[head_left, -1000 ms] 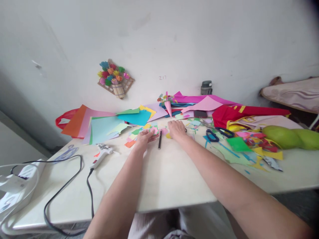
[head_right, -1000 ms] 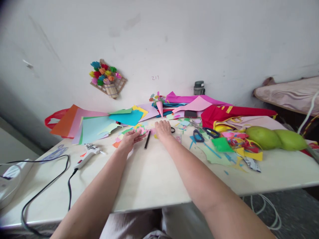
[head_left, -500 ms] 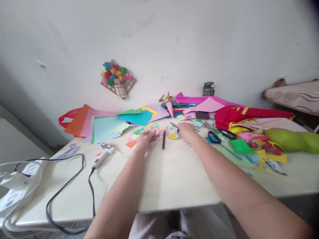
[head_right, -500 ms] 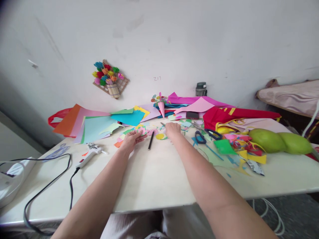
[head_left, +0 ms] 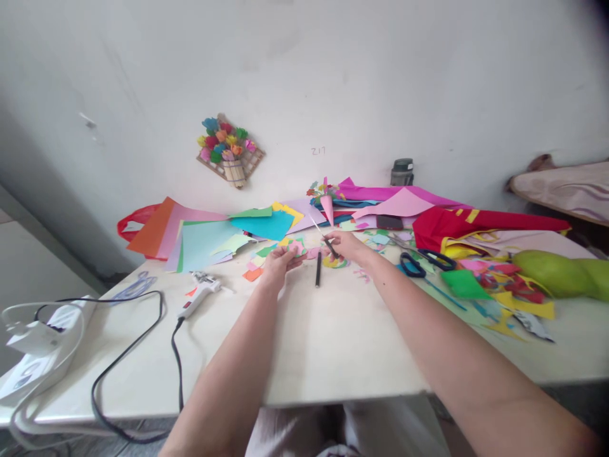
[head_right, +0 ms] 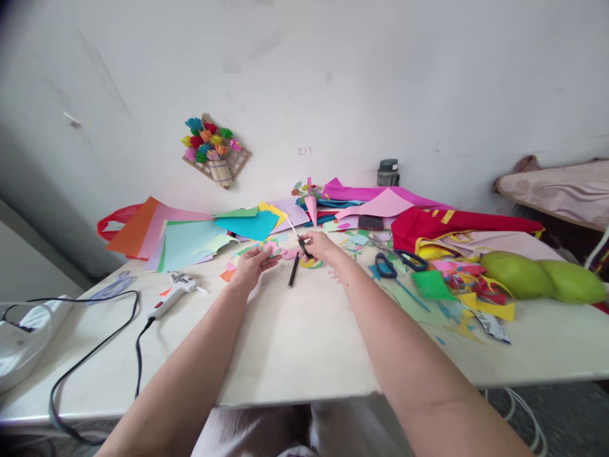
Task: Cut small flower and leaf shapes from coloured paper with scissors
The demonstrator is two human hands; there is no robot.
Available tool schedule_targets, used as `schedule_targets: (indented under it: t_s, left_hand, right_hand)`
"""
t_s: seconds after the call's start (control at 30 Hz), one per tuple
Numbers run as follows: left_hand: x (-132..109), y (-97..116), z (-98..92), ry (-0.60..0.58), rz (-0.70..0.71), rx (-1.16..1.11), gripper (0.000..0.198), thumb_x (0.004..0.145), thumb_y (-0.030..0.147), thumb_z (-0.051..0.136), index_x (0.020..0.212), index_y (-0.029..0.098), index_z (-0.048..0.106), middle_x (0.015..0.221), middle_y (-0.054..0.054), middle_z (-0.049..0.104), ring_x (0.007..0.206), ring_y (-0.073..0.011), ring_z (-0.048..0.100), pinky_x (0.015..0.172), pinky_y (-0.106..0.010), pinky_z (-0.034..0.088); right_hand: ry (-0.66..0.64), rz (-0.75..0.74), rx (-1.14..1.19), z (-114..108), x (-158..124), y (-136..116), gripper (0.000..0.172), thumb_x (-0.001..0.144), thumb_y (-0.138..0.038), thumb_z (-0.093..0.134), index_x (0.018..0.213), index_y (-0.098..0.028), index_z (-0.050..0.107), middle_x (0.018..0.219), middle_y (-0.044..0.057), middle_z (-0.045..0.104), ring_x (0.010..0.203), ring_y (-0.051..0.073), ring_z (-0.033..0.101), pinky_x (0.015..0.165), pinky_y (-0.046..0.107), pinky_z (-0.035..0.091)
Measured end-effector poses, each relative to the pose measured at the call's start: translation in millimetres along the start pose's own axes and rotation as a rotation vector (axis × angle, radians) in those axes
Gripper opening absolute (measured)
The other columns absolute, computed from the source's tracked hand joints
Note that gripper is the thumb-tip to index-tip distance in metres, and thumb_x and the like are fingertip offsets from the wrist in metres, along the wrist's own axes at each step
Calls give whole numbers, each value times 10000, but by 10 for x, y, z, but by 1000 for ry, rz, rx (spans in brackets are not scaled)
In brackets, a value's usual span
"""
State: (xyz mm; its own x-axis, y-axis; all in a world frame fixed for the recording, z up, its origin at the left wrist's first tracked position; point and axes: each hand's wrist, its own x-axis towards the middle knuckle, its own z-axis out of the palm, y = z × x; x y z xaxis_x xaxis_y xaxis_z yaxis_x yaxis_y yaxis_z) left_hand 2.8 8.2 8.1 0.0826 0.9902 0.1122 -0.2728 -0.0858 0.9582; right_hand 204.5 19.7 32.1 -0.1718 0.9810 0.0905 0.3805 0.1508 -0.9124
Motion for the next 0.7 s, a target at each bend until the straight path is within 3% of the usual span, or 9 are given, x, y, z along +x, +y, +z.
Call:
schedule_targets:
  t_s: [0.1,0.27,0.47,0.7]
  left_hand:
    - [0,2,0,-12,21,-20,388,549,391,821,711,136,577,693,-33,659,795,-234,694,731,-313,513]
    - [-16,23,20,-6,51,-57,383,533,379,830,692,133,584,655,-23,646,752,-214,687,744,-326,522]
    - [-14,32,28,-9,82,-135,360,510,317,847,597,139,546,623,-3,631,660,-150,650,807,-352,521]
    - [-15,21,22,-18,70,-156,334,508,291,849,615,129,577,626,-13,634,674,-162,656,830,-372,519]
  right_hand:
    - [-156,5,95,62,-59,-48,188,764,-313,631,849,-155,577,665,18,634,453,76,540,381,168,354]
    - [-325,-16,49,86,-122,-84,301,768,-451,623,807,-161,551,692,11,631,473,73,542,382,167,359]
    - [-376,-40,67,102,-134,-63,345,799,-495,568,859,-155,548,718,20,633,501,88,547,392,181,369]
    - [-398,-36,53,115,-134,-64,281,845,-435,527,858,-155,531,721,26,632,511,86,546,409,177,386]
